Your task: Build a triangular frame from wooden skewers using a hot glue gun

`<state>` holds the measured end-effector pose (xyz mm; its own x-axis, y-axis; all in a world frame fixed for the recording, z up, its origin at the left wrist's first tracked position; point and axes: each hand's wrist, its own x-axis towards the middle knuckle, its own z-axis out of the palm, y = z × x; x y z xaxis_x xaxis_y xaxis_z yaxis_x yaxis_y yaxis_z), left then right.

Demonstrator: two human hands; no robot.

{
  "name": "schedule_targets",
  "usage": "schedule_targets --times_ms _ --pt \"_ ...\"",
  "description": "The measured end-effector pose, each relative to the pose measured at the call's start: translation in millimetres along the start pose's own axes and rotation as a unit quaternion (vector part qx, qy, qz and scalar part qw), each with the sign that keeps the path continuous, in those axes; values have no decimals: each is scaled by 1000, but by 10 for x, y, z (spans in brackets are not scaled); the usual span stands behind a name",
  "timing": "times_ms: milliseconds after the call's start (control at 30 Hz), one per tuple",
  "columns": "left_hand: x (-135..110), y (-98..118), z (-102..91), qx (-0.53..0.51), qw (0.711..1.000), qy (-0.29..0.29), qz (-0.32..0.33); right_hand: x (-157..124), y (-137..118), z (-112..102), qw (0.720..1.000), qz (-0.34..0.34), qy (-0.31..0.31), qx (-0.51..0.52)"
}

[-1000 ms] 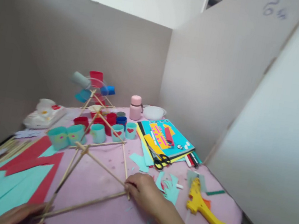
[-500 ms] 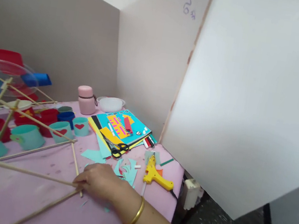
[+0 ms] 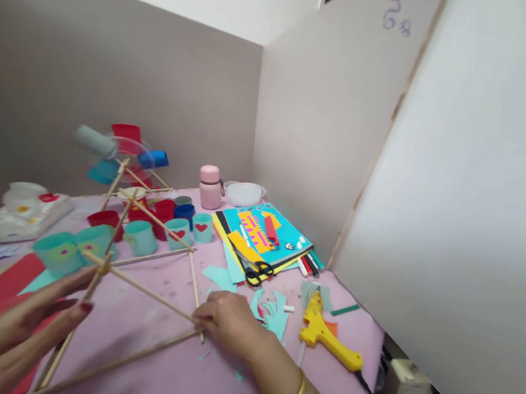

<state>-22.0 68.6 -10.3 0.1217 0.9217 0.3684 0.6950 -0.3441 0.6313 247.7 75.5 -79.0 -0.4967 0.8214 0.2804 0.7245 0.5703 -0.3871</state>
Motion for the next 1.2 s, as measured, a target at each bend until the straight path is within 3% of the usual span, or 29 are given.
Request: schedule_targets --times_ms 67,200,833,1033,1200 --pt "108 183 32 -61 996 -38 -45 -7 -10 6 1000 4 1 6" --pt "212 395 116 -162 985 -40 -39 -11 -21 16 1000 14 0 18" --pt "154 345 228 -167 984 -26 -62 -16 -74 -80 993 72 -18 90" --pt "151 382 210 -177 982 -26 -55 -104 -28 -184 991 107 -38 73" --pt "129 347 211 -157 986 -35 -45 -99 -64 -121 991 107 -50 55"
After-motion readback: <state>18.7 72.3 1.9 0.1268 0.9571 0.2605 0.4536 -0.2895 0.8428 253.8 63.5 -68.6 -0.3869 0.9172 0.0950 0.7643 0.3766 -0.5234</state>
